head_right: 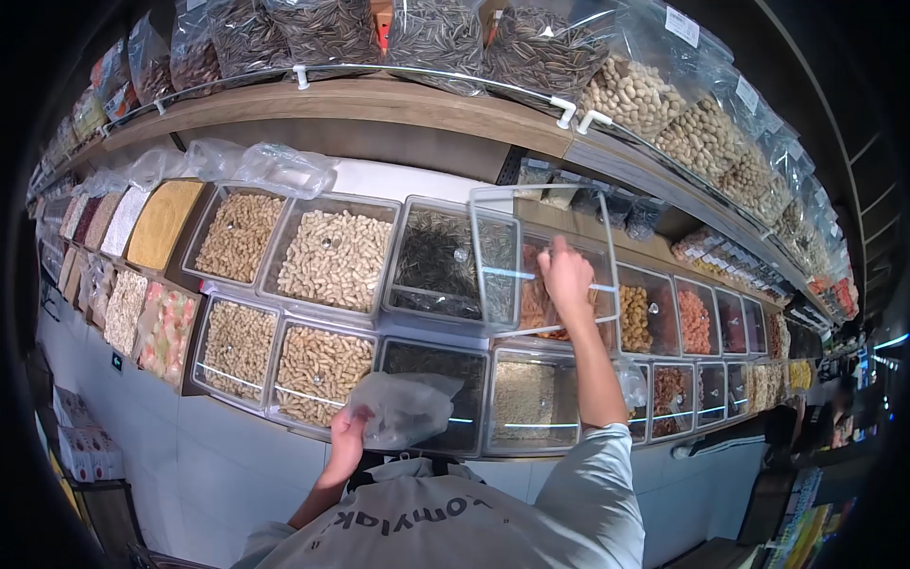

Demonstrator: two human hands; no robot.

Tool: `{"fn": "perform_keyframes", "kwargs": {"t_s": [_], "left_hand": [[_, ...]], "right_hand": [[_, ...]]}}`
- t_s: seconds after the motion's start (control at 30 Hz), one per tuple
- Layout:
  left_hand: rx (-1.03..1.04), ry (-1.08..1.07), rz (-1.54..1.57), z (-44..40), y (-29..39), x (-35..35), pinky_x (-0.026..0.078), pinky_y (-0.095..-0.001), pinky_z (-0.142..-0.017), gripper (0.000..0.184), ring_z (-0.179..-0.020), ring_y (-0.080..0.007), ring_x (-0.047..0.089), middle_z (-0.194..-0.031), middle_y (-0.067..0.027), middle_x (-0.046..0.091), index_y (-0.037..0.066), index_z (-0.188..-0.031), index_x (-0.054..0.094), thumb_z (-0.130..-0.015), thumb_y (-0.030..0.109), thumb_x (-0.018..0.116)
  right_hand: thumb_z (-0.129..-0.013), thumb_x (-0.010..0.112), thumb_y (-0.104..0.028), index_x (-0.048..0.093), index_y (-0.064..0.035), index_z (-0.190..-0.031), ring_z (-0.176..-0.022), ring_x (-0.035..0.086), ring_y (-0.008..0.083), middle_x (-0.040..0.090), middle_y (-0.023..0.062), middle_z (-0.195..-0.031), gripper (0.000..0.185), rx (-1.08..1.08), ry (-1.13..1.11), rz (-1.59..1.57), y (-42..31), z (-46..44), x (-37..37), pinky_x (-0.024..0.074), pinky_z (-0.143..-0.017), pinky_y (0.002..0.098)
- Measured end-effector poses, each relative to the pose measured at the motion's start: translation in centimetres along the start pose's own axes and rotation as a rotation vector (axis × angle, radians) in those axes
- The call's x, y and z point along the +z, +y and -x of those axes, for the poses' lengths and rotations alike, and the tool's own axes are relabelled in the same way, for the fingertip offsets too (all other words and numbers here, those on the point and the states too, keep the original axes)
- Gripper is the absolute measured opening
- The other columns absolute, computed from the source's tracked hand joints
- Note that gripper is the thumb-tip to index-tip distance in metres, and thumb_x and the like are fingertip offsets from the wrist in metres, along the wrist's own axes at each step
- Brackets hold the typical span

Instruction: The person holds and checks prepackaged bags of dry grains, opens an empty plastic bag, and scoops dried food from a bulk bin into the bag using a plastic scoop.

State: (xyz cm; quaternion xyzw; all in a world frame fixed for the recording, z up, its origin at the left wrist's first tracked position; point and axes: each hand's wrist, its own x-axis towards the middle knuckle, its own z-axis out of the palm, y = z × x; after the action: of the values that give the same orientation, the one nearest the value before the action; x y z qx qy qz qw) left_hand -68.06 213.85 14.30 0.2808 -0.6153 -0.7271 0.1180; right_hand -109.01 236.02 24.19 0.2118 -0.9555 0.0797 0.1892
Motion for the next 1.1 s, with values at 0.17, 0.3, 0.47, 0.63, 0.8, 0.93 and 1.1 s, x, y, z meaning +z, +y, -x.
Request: {"fn": "perform_keyframes", "kwargs": {"t_s": [0.17,0.3,0.47,0.63,0.8,0.93,1.1], "left_hand": [[0.018,0.018,0.063,0.3,0.7,0.3,0.032,-0.0218,-0.057,0.014,-0.064,-0.0039,0.043,-0.071,0.0051,0.051,0.003,-0.090,0.063,-0.094,0.010,0.052],[0.024,0.076,-0.024,1.3,0.9,-1.8,0.032,-0.0224,-0.055,0.016,-0.061,-0.0037,0.042,-0.066,0.0057,0.049,0.003,-0.084,0.063,-0.094,0.010,0.053],[0.050,0.159,0.082,2.3,-0.5,-5.8,0.029,-0.0226,-0.053,0.019,-0.059,-0.0039,0.040,-0.064,0.0064,0.047,0.003,-0.083,0.064,-0.096,0.013,0.054],[0.017,0.218,0.100,3.0,0.2,-8.0,0.029,-0.0227,-0.055,0.022,-0.060,-0.0039,0.041,-0.065,0.0060,0.047,0.004,-0.081,0.063,-0.098,0.014,0.052],[0.014,0.223,0.135,3.0,-0.2,-8.5,0.030,-0.0226,-0.055,0.021,-0.061,-0.0043,0.040,-0.066,0.0055,0.048,0.004,-0.082,0.063,-0.096,0.012,0.050],[0.020,0.165,0.050,2.7,-0.3,-8.2,0.031,-0.0227,-0.055,0.018,-0.061,-0.0044,0.039,-0.067,0.0057,0.047,0.004,-0.084,0.062,-0.095,0.012,0.050],[-0.047,0.118,0.141,1.8,-0.2,-7.4,0.027,-0.0222,-0.049,0.019,-0.055,-0.0022,0.036,-0.064,0.0073,0.043,0.007,-0.082,0.060,-0.097,0.018,0.054]], "right_hand": [[-0.083,0.063,-0.026,0.060,-0.0026,-0.098,-0.073,0.068,0.0397,0.067,0.0222,-0.074,0.028,-0.094,-0.122,-0.227,-9.6,-0.9,2.3,0.0537,-0.067,0.0498],[-0.082,0.064,-0.026,0.060,-0.0021,-0.097,-0.078,0.068,0.0408,0.068,0.0233,-0.078,0.028,-0.108,-0.257,-0.265,-15.4,-1.8,6.4,0.0534,-0.071,0.0497],[-0.083,0.064,-0.025,0.061,-0.0010,-0.098,-0.083,0.068,0.0405,0.069,0.0247,-0.086,0.028,-0.060,-0.315,-0.262,-18.8,-2.3,8.6,0.0536,-0.074,0.0493],[-0.082,0.064,-0.025,0.062,0.0017,-0.101,-0.085,0.068,0.0420,0.069,0.0267,-0.088,0.033,-0.029,-0.294,-0.220,-19.9,-2.4,10.4,0.0545,-0.077,0.0494],[-0.083,0.064,-0.026,0.061,0.0015,-0.102,-0.086,0.068,0.0421,0.069,0.0262,-0.089,0.034,-0.006,-0.302,-0.205,-20.5,-2.4,10.8,0.0547,-0.078,0.0498],[-0.088,0.061,-0.034,0.058,0.0014,-0.112,-0.090,0.067,0.0427,0.068,0.0276,-0.091,0.043,0.039,-0.341,-0.222,-20.8,-2.4,10.2,0.0530,-0.080,0.0502],[-0.091,0.061,-0.036,0.056,0.0013,-0.112,-0.088,0.067,0.0417,0.069,0.0247,-0.090,0.043,0.100,-0.317,-0.224,-20.4,-1.4,8.3,0.0537,-0.078,0.0490]]}}
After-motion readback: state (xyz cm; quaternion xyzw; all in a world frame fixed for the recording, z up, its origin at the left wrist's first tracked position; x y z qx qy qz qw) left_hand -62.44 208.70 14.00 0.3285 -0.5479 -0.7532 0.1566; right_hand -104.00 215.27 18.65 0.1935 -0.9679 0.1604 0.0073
